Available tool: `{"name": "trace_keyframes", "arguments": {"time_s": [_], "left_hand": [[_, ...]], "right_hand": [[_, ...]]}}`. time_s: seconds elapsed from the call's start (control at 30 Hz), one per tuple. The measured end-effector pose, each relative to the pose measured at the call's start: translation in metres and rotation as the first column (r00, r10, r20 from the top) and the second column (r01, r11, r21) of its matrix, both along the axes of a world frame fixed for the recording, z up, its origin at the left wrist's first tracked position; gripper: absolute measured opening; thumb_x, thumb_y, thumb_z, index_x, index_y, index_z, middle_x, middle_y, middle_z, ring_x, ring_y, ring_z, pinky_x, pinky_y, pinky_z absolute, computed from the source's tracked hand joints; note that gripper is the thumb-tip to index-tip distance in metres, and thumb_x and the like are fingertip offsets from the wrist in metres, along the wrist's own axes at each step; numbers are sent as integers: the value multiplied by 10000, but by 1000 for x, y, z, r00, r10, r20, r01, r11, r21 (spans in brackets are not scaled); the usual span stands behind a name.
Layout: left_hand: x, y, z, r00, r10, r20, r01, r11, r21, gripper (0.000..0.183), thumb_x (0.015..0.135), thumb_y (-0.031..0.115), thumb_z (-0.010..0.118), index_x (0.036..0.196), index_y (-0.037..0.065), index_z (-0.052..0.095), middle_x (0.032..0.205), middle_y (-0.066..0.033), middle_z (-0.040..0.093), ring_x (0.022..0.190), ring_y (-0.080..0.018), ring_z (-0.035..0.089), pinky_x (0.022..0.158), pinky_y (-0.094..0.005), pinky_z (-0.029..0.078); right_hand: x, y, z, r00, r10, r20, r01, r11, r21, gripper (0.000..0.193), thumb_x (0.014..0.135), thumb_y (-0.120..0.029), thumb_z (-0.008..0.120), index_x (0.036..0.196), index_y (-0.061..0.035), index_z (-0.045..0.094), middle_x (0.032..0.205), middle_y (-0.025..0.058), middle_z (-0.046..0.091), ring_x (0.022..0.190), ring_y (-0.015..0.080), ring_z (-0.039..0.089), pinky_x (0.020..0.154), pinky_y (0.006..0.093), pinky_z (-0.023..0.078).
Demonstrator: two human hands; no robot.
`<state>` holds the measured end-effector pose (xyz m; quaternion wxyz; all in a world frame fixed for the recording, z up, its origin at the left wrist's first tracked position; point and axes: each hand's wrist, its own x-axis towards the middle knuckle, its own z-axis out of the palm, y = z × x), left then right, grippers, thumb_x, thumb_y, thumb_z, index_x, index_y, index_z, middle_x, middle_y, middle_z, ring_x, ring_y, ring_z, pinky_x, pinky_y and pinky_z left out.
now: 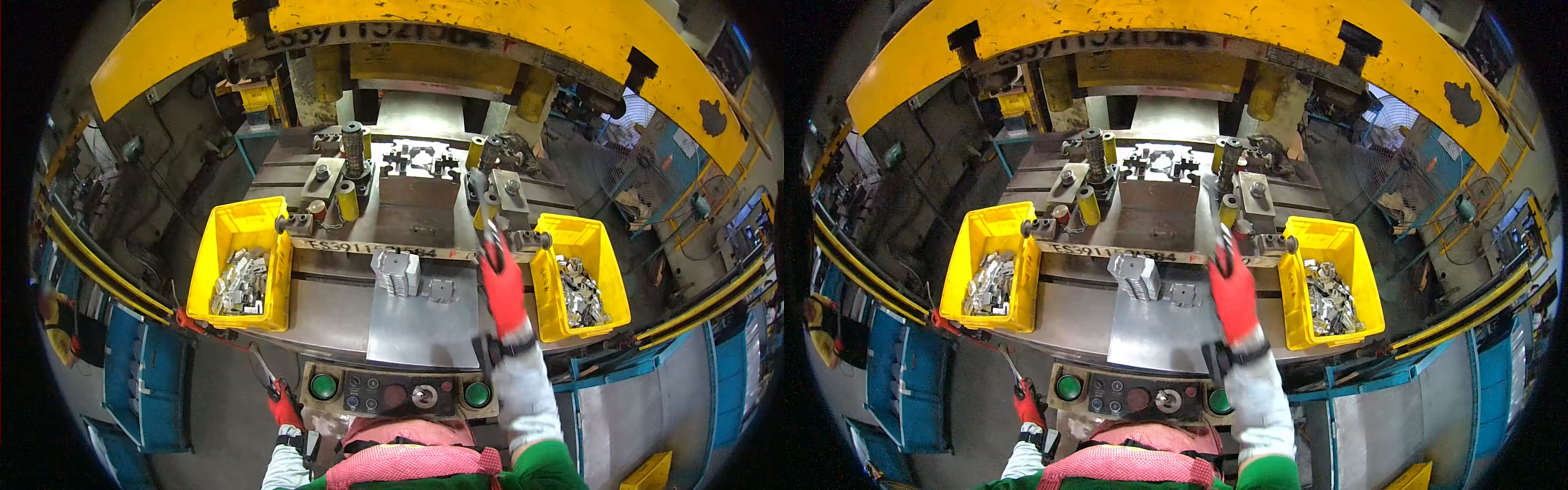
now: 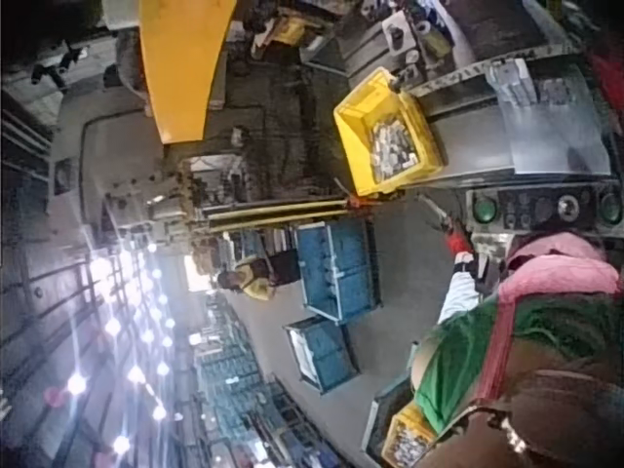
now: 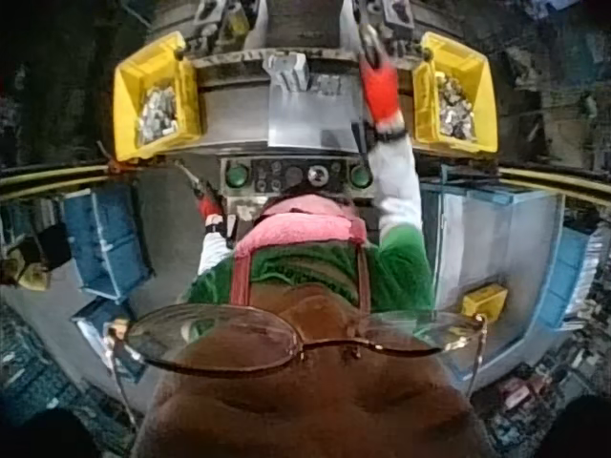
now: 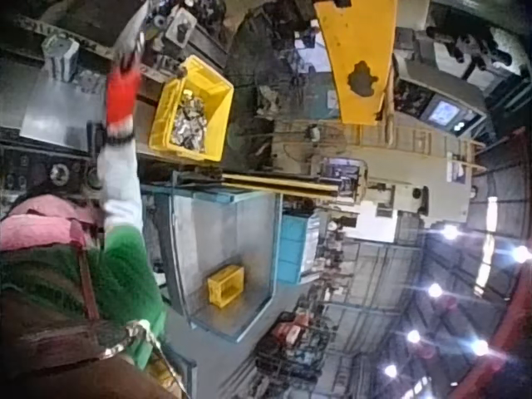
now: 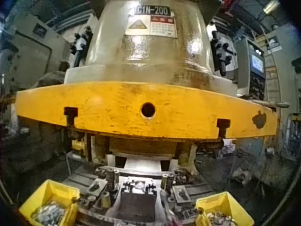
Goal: Operating a large industrial power press to shape or stamp metal parts.
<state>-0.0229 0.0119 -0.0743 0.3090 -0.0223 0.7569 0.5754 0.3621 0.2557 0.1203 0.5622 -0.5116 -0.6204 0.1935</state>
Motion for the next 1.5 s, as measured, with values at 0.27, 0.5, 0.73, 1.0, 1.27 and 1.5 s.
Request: {"name": "trace_keyframes", "arguments": {"time_s": [0.27,0.5,0.73,1.0,1.27,1.5], "left_hand": [[-1,-23,-22,992,-93,-84,103,986,130,334,732,318,627,980,134,502,703,7,488,536,-125,451,393,-273,374],[-11,-37,-71,991,-124,52,124,992,6,309,745,255,617,997,118,503,714,19,517,509,-94,440,389,-253,344],[-41,-1,-165,932,-356,-74,349,932,-95,848,604,215,738,1229,-52,231,1182,-164,430,1036,-217,446,878,-313,359],[-3,63,-69,781,-624,-34,549,711,-439,1014,455,200,797,1218,-68,185,1166,-153,449,1040,-230,458,858,-287,367],[-23,46,-113,699,-708,-101,564,633,-530,1013,555,158,715,1281,-66,46,1217,-91,447,1106,-222,431,891,-273,345],[-11,56,-83,699,-714,-35,551,569,-611,1067,532,198,744,1286,-50,31,1194,-93,464,1106,-219,428,899,-273,339]], "right_hand": [[-70,129,28,963,151,222,-73,943,-326,338,736,-261,555,996,-46,546,833,121,606,746,224,575,681,316,426],[-2,-24,3,815,8,-579,-117,982,-151,485,832,-172,480,1257,-16,305,1191,95,435,980,142,463,800,267,398],[139,-225,-219,685,-725,-74,601,619,-506,700,791,-152,548,1312,-23,99,1306,154,289,1178,232,306,968,323,260],[105,-213,-259,916,-244,320,380,261,-888,966,603,-386,691,1272,66,161,1195,224,416,1089,306,433,877,316,364],[114,-210,-304,899,-227,374,431,310,-848,805,566,-375,703,1123,68,328,1062,216,520,1011,318,492,822,361,404],[120,-214,-321,904,-320,283,402,412,-818,703,548,-356,719,1025,33,380,982,197,563,939,339,527,774,371,426]]}}
